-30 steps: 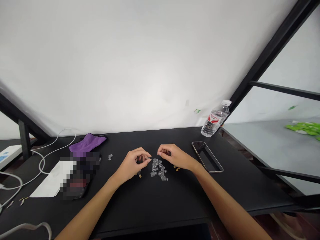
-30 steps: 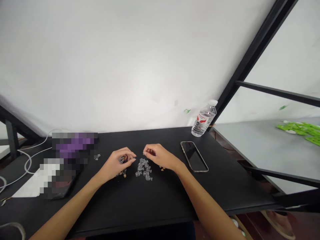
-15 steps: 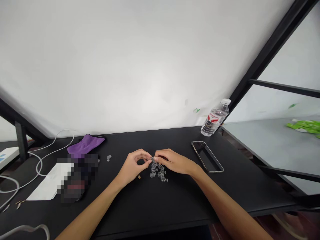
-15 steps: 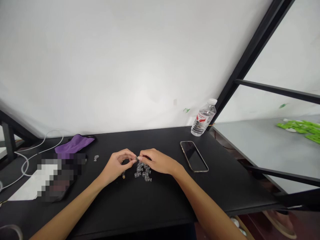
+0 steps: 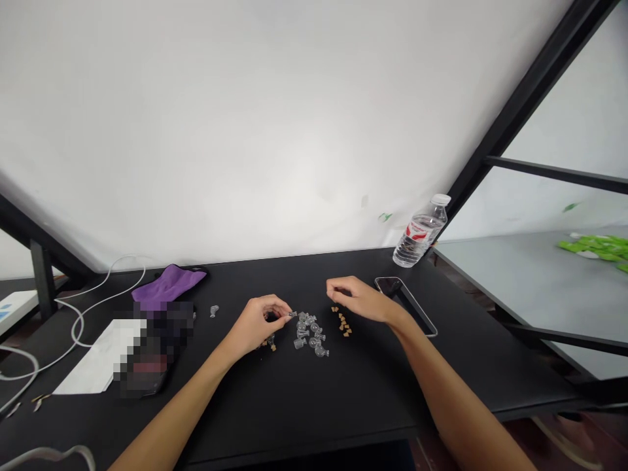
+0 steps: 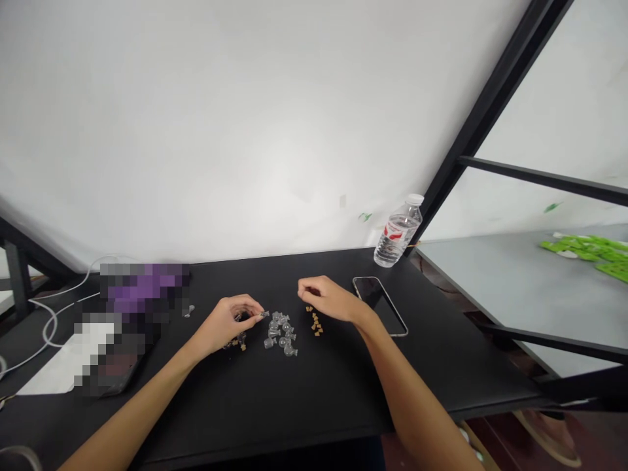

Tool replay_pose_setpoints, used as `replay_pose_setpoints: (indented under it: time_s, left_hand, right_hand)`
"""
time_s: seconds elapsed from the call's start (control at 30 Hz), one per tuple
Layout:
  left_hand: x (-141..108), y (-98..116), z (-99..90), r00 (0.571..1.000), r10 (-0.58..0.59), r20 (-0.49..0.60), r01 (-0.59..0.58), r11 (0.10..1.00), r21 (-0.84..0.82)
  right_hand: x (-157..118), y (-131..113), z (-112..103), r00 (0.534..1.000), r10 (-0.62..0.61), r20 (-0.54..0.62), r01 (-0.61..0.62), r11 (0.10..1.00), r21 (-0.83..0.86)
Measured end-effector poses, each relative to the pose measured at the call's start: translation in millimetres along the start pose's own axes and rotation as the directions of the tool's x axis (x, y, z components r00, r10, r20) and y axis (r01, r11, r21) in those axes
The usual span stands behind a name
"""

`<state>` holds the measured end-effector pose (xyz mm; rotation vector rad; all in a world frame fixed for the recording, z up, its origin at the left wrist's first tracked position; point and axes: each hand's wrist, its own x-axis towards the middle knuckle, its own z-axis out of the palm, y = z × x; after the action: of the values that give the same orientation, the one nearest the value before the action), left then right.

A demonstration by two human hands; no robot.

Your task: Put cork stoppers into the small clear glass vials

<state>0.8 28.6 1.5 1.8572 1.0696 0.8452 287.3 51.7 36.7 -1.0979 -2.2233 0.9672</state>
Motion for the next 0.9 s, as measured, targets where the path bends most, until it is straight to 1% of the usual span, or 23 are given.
replay_pose_setpoints:
  time_s: [0.07,0.13,0.2,0.3,0.4,0.47,0.5,0.57,0.63,0.7,0.73,0.8,0.9]
  left_hand:
    - [0,-3,-5.0,0.999,-0.007,0.041,0.001,0.99,0.14]
    - [-1,-5,-6.1,0.997,0.021,0.073,-0.038,0.971,0.235]
    - [-1,-7,-4.4,0.994,0.059,0.097,-0.083,0.959,0.269]
    - [-1,-7,-3.5,0.989,0.091,0.119,-0.123,0.948,0.293]
    - [-1,-5,-12.4,0.989,0.108,0.105,-0.134,0.949,0.286]
    - [-2,0,-23.7,0.992,0.102,0.081,-0.12,0.957,0.264]
    - [-3,3,-30.1,0.993,0.086,0.086,-0.106,0.962,0.253]
    - [-6,11,-42.0,0.983,0.039,0.179,-0.081,0.969,0.234]
    - [-9,18,-50.2,0.951,-0.011,0.308,-0.059,0.974,0.218]
    - [-12,23,-53.5,0.924,-0.042,0.381,-0.053,0.971,0.235]
    - [-13,23,-53.5,0.915,-0.052,0.399,-0.055,0.966,0.252]
    - [-14,22,-51.6,0.909,-0.064,0.412,-0.065,0.954,0.292]
    - [-14,14,-47.4,0.908,-0.048,0.416,-0.1,0.94,0.327]
  right_hand:
    - [-3,11,-8,0.998,0.068,0.007,-0.068,0.996,-0.054]
    - [-5,22,-12,0.988,0.142,0.065,-0.135,0.985,-0.103]
    - [-7,30,-13,0.976,0.178,0.126,-0.162,0.979,-0.123]
    - [-8,33,-14,0.966,0.183,0.181,-0.161,0.978,-0.13]
    - [-10,32,-16,0.962,0.191,0.197,-0.165,0.977,-0.138]
    - [-12,31,-18,0.963,0.195,0.184,-0.172,0.976,-0.137]
    - [-12,31,-19,0.966,0.197,0.167,-0.174,0.975,-0.138]
    - [-12,31,-20,0.973,0.197,0.124,-0.178,0.973,-0.146]
    - [-10,31,-18,0.977,0.193,0.088,-0.177,0.97,-0.166]
    - [-8,31,-15,0.982,0.178,0.07,-0.164,0.97,-0.178]
    - [-7,31,-13,0.984,0.164,0.063,-0.151,0.973,-0.175]
    - [-3,29,-6,0.993,0.113,0.039,-0.106,0.982,-0.154]
    - [4,26,6,0.999,-0.009,-0.039,0.004,0.991,-0.136]
